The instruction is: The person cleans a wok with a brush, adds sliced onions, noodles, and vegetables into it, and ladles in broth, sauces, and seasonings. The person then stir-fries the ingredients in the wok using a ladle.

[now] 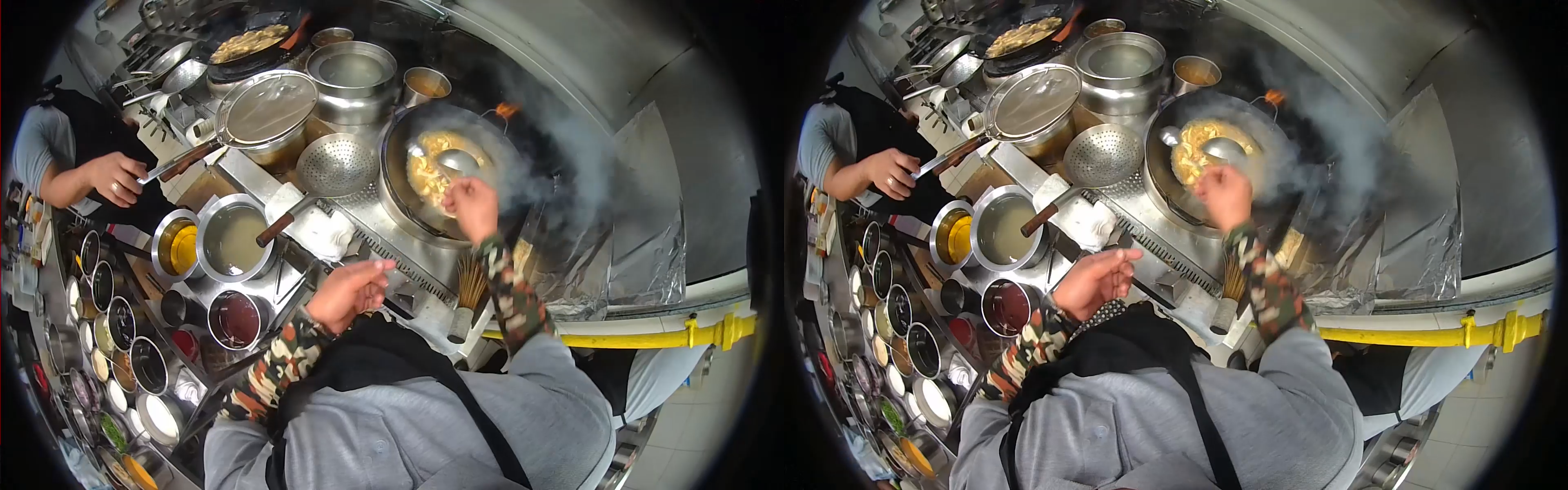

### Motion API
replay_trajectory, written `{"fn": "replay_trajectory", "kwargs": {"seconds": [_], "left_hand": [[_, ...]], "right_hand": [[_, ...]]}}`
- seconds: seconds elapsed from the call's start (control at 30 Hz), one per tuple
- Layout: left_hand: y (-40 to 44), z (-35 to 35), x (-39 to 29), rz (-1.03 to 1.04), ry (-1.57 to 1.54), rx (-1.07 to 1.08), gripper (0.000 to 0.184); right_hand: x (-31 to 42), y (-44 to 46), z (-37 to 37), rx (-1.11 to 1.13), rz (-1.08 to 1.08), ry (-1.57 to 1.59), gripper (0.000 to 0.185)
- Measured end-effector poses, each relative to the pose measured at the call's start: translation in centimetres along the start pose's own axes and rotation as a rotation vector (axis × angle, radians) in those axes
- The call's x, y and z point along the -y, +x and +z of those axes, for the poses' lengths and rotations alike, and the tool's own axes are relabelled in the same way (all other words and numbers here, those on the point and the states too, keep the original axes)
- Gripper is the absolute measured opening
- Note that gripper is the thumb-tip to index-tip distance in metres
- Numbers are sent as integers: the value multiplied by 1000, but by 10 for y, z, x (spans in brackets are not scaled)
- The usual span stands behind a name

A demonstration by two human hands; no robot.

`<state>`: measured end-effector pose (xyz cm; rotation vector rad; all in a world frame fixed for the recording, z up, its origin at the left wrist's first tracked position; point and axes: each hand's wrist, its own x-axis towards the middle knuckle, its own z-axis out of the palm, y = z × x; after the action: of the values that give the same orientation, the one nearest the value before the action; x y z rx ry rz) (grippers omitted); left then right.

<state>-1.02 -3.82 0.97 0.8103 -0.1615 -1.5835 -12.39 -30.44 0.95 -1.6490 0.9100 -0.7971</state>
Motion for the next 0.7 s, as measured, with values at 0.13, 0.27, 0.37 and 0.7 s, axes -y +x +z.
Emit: {"fn": "replay_trajectory", "kwargs": {"seconds": [0.13,0.27,0.37,0.7], "left_hand": [[-28,-18,14,59,191,-151,34],[-66,-50,31,117,176,-342,32],[-84,-76,48,198,123,-422,30],[-105,-86,70,338,58,-561,31]], "right_hand": [[-79,68,-8,-83,318,23,10],[-104,78,-5,15,344,-109,12],[-179,106,-14,222,24,-478,14],[-83,72,-40,39,504,160,14]]}}
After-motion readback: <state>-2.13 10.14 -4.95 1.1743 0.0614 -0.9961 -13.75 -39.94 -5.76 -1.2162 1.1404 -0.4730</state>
